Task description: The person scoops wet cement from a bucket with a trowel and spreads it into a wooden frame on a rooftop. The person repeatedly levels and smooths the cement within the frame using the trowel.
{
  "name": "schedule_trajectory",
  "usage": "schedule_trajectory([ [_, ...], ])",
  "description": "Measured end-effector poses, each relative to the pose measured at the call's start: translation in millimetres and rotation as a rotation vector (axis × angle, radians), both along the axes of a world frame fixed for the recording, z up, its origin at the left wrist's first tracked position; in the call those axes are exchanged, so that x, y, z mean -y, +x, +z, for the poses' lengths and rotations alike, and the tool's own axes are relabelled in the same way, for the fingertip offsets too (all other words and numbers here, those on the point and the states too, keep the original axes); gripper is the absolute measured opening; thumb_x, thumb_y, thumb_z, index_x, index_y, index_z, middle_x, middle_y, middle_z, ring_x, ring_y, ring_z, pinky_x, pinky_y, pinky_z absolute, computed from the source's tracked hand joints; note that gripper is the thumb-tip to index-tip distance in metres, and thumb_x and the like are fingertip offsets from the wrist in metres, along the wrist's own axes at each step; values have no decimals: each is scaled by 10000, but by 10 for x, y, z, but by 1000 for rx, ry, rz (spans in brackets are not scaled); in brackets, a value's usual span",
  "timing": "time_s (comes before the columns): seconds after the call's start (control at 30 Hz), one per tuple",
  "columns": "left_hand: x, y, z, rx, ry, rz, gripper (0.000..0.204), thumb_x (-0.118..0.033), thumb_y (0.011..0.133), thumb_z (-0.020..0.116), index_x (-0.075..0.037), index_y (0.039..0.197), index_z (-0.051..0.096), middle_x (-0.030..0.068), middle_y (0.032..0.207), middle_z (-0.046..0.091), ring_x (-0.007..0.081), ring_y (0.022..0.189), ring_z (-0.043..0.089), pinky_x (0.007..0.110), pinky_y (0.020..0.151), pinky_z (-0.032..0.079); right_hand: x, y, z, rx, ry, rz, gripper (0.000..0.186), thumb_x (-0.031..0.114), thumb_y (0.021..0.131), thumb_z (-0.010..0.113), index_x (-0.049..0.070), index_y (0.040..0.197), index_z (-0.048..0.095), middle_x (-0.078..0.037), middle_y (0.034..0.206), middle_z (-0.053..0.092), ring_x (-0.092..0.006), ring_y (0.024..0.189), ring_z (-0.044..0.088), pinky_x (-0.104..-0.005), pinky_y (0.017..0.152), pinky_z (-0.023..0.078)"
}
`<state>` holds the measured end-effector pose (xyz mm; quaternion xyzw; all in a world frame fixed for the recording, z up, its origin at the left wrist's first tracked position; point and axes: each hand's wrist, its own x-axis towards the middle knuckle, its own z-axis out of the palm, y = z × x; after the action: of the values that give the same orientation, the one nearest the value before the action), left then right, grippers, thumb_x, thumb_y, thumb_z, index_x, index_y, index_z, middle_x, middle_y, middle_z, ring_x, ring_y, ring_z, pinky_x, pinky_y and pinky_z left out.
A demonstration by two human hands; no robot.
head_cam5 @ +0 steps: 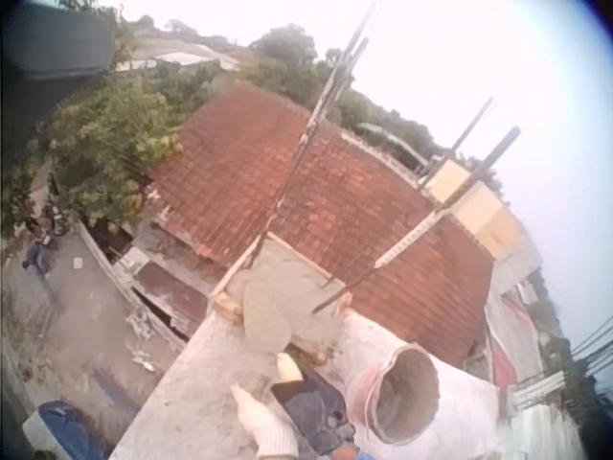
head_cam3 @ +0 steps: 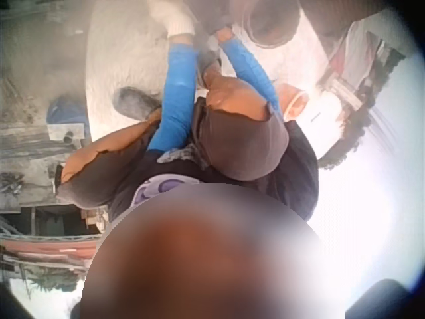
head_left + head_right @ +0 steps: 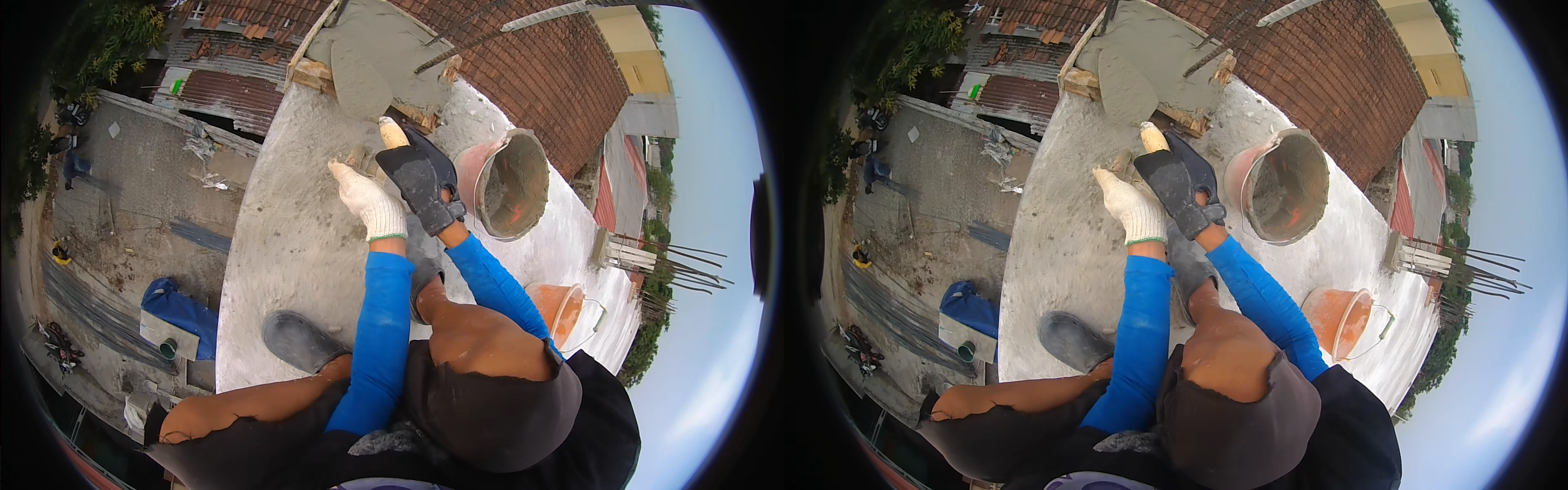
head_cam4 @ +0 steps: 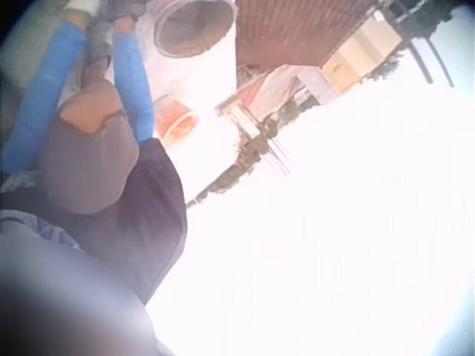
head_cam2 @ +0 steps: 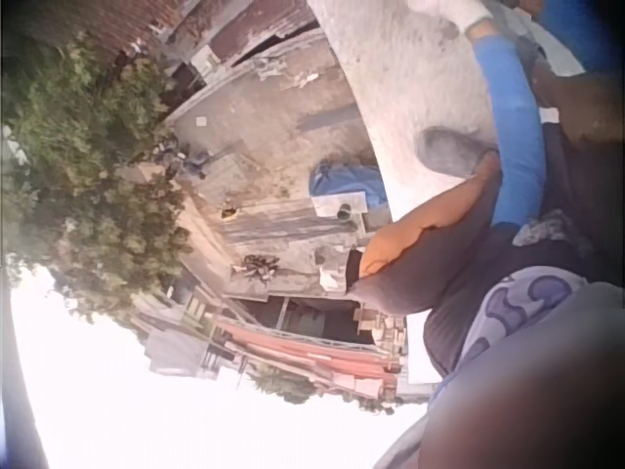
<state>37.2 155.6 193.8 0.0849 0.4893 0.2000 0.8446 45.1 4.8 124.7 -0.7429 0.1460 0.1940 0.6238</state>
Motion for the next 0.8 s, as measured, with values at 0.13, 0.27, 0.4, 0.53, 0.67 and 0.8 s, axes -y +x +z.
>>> schedule_trajectory([
  [0.13,-142,-5,81,-66,-42,18,648,-561,1136,319,6,1362,536,212,1422,575,365,1328,543,508,1142,432,448,-725,-66,-62,-5,-69,293,219,1030,683,57,1274,669,8,806,662,-61,600,552,-229,500,405],
  [0.27,-274,-79,180,-63,-28,-5,602,-553,1132,358,-37,1405,506,162,1422,601,317,1276,588,496,1089,475,909,-1373,83,-124,9,-83,265,221,1035,680,63,1247,676,12,805,658,-62,604,551,-230,502,407],
  [0.4,-260,-100,176,-74,-21,14,586,-547,1139,319,-32,1354,497,197,1426,582,381,1320,560,543,1133,437,760,-1276,-10,-89,26,-80,237,223,1039,677,69,1220,683,16,804,654,-63,608,551,-231,504,408],
  [0.53,-249,-102,171,-37,-47,2,572,-543,1137,329,-35,1334,504,191,1425,584,376,1310,563,545,1126,442,221,-579,-345,-23,32,-73,212,224,1044,674,75,1193,690,20,803,650,-64,611,550,-232,506,410],
  [0.67,-349,-65,257,-54,-47,33,597,-573,1125,360,-41,1338,529,168,1401,608,319,1287,583,508,1109,462,307,-420,-275,-5,23,-40,189,226,1049,672,80,1166,697,24,802,646,-65,615,550,-233,508,412],
  [0.8,-538,-70,264,-40,-42,110,621,-592,1117,379,-42,1358,541,161,1375,622,290,1268,597,484,1105,472,915,-936,17,-36,28,-27,169,228,1053,669,86,1139,704,27,801,642,-66,619,549,-234,510,414],
])
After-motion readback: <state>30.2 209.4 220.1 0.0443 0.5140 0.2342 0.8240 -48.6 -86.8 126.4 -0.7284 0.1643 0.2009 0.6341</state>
